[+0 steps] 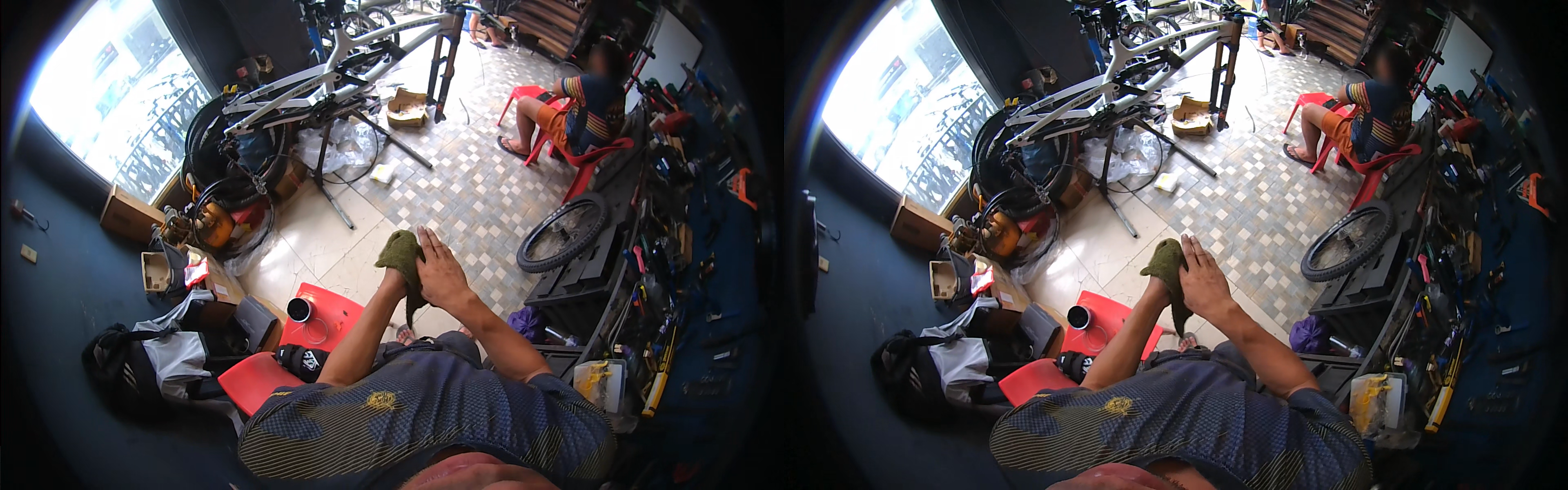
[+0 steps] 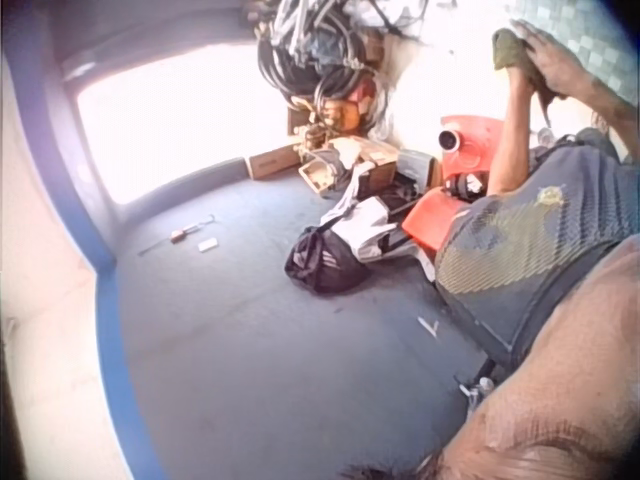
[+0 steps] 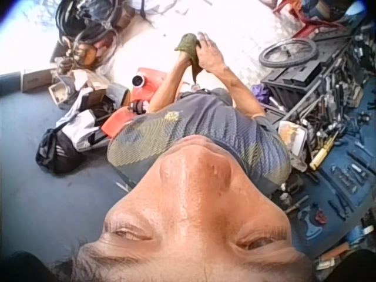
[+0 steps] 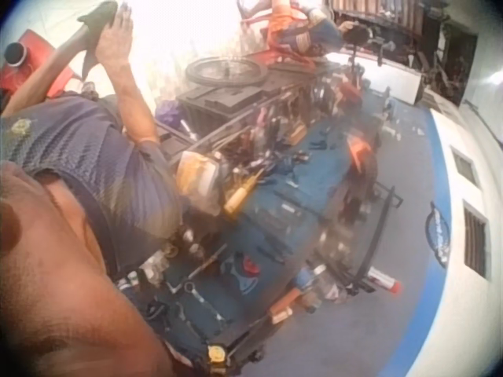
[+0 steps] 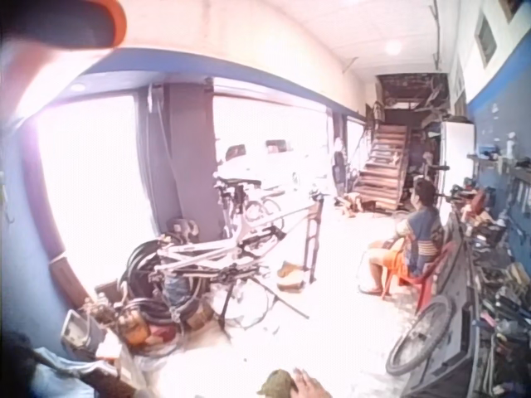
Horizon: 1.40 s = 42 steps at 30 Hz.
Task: The person installs a seat post clamp on a white bicycle frame using an Allen key, then wipes hands with a cloth, and finally handles a bicycle chain by threading it through the rear derailleur and around the chainring.
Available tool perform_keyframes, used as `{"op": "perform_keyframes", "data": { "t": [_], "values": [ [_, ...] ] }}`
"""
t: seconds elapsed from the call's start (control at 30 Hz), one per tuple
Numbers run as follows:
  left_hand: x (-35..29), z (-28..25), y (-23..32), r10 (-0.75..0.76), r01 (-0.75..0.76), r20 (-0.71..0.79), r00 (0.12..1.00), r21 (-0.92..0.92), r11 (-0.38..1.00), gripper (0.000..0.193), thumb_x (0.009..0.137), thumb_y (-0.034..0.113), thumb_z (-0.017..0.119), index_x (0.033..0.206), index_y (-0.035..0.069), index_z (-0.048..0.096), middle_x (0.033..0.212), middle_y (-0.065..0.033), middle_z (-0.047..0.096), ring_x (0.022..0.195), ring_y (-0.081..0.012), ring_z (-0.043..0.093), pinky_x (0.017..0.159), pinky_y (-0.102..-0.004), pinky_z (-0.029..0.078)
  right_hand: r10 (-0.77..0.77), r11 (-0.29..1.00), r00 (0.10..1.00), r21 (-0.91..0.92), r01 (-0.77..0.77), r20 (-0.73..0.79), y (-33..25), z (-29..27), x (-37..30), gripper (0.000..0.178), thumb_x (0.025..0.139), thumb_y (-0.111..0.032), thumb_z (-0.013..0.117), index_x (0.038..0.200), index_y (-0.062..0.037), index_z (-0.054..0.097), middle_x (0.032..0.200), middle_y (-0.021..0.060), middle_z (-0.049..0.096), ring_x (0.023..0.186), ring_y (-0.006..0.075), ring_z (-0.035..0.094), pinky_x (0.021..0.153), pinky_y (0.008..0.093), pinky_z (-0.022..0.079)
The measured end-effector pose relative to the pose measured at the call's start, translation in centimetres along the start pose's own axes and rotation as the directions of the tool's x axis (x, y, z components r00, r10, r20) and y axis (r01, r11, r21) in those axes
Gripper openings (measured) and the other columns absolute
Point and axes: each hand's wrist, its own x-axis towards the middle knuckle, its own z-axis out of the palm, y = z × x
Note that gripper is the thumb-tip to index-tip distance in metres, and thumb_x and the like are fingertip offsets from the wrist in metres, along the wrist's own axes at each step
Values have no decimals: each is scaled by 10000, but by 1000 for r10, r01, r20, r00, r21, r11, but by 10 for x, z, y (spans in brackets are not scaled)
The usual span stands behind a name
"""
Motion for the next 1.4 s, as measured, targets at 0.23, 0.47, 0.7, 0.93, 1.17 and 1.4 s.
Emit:
{"op": "perform_keyframes", "data": {
  "t": [0.23, 0.47, 0.7, 0.93, 1.17, 1.4],
  "values": [
    [-9, 2, 30, 230, -425, 369, 901, 639, 641, 352, 914, 229, 689, 1227, 106, 584, 1073, -33, 632, 933, -144, 614, 797, -303, 523, 46, 989, 998, 144, -41, -31, 15, -19, -6, 460, 832, -307, 718, 1268, -184, 641, 1614, 246, 205, 1497, 400, 216, 1200, 492, 255],
    [-8, -1, 56, 137, -482, 466, 874, 794, 371, 403, 857, 141, 752, 1228, 80, 603, 1102, -33, 641, 932, -113, 620, 780, -281, 534, -80, 973, 994, 210, 94, -76, 34, -35, -4, 435, 843, -363, 729, 1246, -209, 672, 1630, 206, 195, 1514, 362, 186, 1215, 460, 231],
    [-14, 16, 65, -19, -77, 277, 961, 332, 940, 318, 948, 259, 677, 1186, 65, 596, 1061, -59, 660, 903, -163, 653, 749, -310, 565, -65, 928, 981, 350, 126, -182, 37, -43, -4, 587, 858, -445, 713, 1374, -192, 595, 1597, 208, 271, 1482, 371, 258, 1219, 442, 220],
    [-9, 13, 30, -28, 23, 347, 937, 19, 1000, 433, 1044, 355, 497, 1392, 99, 480, 1352, -74, 543, 1219, -192, 545, 1074, -399, 443, 4, 919, 960, 379, 106, -278, 17, -37, 6, 979, 808, -714, 654, 1482, -41, 431, 1537, 207, 380, 1453, 369, 319, 1205, 462, 230],
    [-3, 9, -5, -64, -79, 459, 886, 285, 955, 525, 1037, 469, 458, 1443, 139, 440, 1410, -51, 520, 1309, -194, 498, 1114, -372, 398, 267, 489, 932, 868, 86, -244, 0, 11, 20, 374, 877, -379, 754, 1062, -56, 716, 1020, 124, 735, 1000, 212, 680, 919, 384, 492],
    [21, 13, -61, -91, 86, 197, 976, 32, 996, 477, 1061, 440, 442, 1438, 148, 463, 1372, -39, 524, 1272, -160, 498, 1059, -332, 404, 505, -300, 861, 948, 106, 64, 3, 37, 19, 270, 966, -268, 696, 1033, -10, 730, 927, 19, 722, 824, 93, 653, 754, 273, 539]
  ]
}}
